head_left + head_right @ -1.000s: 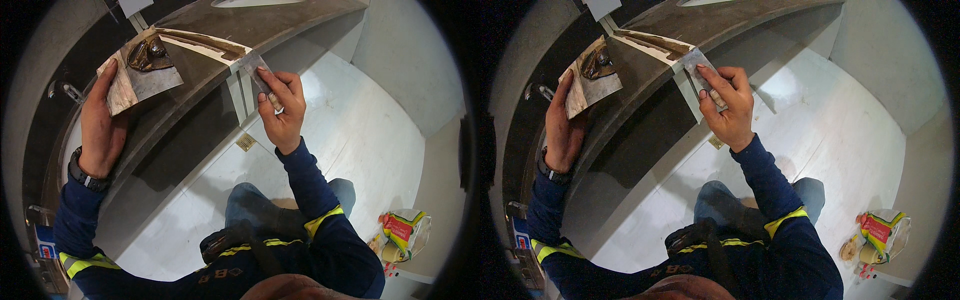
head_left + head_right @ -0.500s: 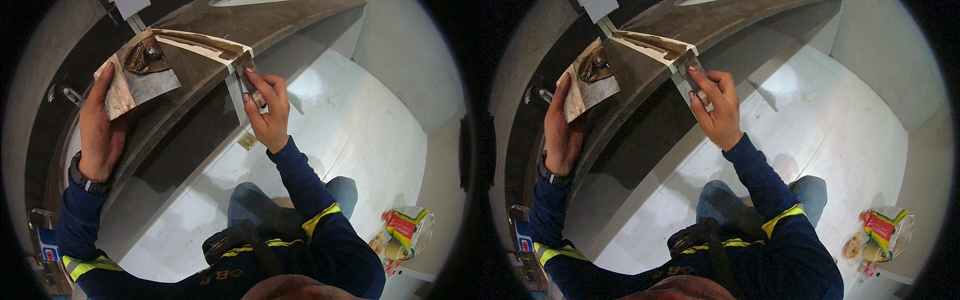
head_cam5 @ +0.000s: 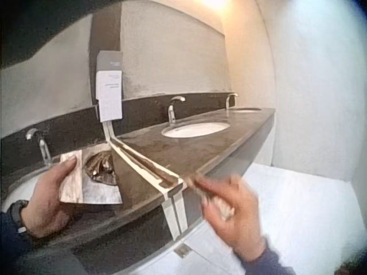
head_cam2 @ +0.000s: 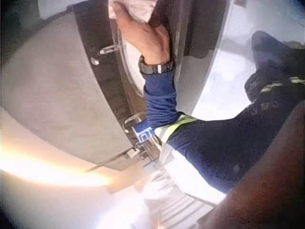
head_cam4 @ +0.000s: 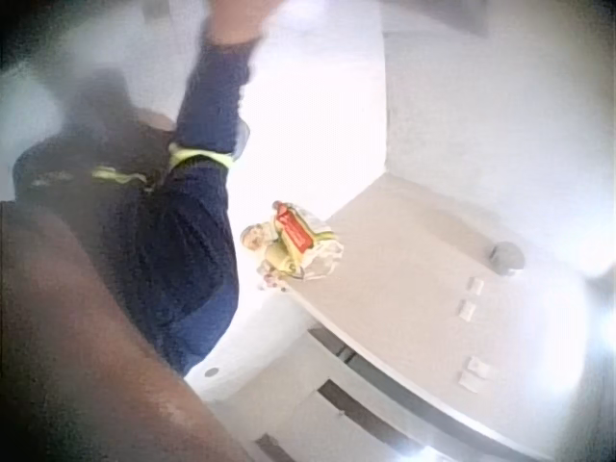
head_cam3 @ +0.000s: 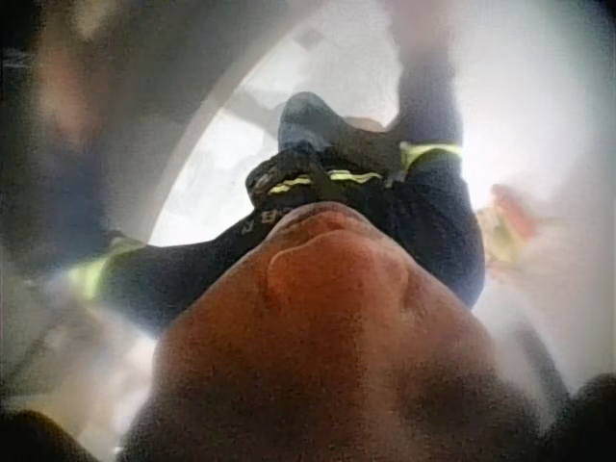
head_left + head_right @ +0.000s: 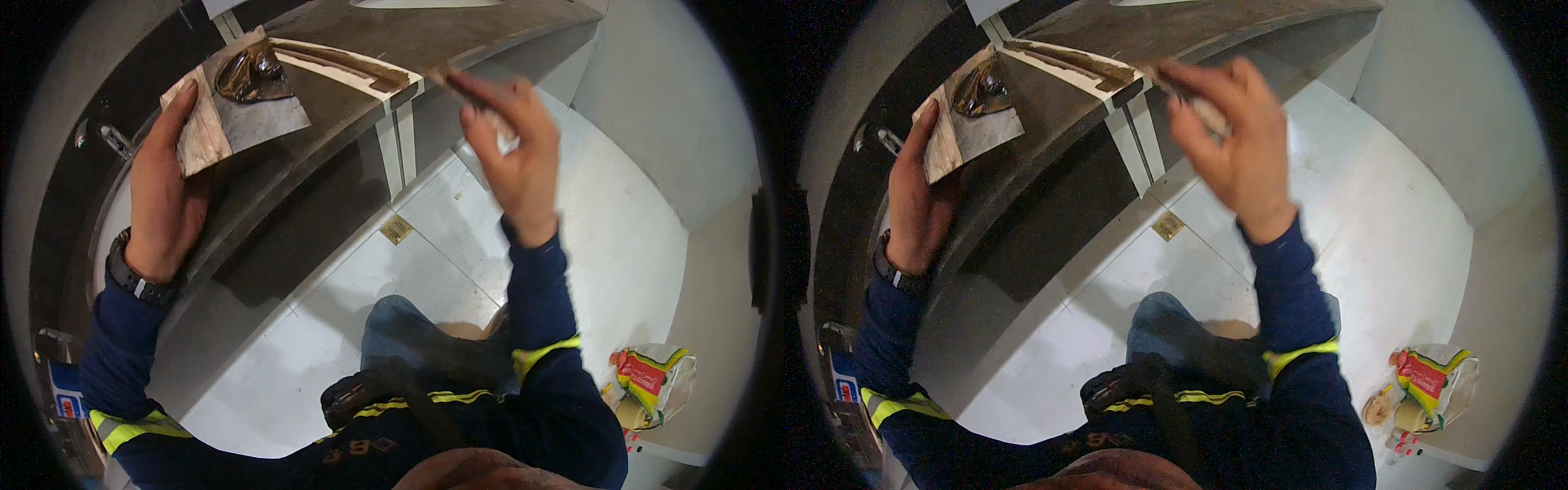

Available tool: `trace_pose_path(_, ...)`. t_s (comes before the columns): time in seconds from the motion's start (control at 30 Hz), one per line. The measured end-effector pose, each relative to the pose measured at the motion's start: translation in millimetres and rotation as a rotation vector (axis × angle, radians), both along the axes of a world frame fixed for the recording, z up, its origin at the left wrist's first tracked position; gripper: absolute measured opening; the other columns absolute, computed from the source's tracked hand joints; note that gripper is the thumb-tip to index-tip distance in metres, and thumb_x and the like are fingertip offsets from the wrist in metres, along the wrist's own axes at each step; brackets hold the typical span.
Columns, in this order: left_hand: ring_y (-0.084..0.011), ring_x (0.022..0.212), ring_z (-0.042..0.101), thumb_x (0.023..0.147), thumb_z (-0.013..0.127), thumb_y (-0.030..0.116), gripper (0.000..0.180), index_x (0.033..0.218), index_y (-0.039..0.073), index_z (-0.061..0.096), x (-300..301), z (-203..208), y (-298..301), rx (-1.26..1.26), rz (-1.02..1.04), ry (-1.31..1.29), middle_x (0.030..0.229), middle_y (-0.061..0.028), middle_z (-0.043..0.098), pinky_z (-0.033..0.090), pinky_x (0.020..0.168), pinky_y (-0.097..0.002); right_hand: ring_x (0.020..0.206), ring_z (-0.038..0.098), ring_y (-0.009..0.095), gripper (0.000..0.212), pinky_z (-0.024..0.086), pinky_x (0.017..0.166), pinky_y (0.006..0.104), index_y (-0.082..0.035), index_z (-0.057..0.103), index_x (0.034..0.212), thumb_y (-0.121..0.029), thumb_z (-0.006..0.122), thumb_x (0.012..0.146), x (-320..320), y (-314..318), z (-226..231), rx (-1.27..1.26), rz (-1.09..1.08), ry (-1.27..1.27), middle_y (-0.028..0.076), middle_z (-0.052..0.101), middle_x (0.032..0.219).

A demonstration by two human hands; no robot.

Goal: The person applies a dark adhesive along a seam on a bathroom countertop using a small metal spatula and a putty knife. They repeatedly scoop adhesive from the putty knife and spread it into the seam between the countertop and wall.

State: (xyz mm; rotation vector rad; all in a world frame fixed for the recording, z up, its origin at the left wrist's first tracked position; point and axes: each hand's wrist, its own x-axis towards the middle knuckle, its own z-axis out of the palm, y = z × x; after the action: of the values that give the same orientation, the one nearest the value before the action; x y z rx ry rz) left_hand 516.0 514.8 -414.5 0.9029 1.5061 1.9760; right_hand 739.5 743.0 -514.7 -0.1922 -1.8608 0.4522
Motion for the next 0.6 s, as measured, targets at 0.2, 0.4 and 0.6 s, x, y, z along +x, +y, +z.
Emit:
trace_pose_path(0.2, -0.0144, 0.1, 0.066, 0.101, 0.052, 0.027, 0.032, 0.121, 0.003, 0.059, -4.0, -0.9, 0.9, -0.002, -0.004, -0.009, 0.112, -0.0061, 0.067, 0.052, 0.091, -0.0304, 0.082, 0.067, 0.026, 0.031, 0.051, 0.077, 0.0348, -0.003, 0.071, 0.105, -0.025, 0.06, 0.086, -14.3, 11.4, 123.7, -0.048, 0.105, -0.738, 0.017, 0.07, 0.088)
trace_pose_path(0.4, -0.0142, 0.1, 0.066, 0.1, 0.053, 0.027, 0.032, 0.121, 0.004, 0.059, -9.0, -4.1, -1.3, 0.007, -0.018, 0.034, 0.112, -0.0052, 0.067, 0.051, 0.092, -0.0301, 0.075, 0.067, 0.027, 0.034, 0.052, 0.072, 0.0357, -0.002, 0.073, 0.098, -0.029, 0.058, 0.084, -39.3, -16.8, 154.2, 0.063, 0.047, -0.986, 0.018, 0.07, 0.08)
trace_pose_path(0.6, -0.0154, 0.104, 0.065, 0.101, 0.051, 0.027, 0.034, 0.124, 0.003, 0.058, -16.3, -4.5, -1.4, -0.002, -0.042, 0.059, 0.114, -0.0063, 0.067, 0.051, 0.094, -0.0315, 0.076, 0.067, 0.03, 0.033, 0.052, 0.074, 0.037, 0.0, 0.072, 0.097, -0.027, 0.058, 0.083, -28.6, -13.8, 157.0, 0.133, 0.181, -0.996, 0.02, 0.07, 0.082)
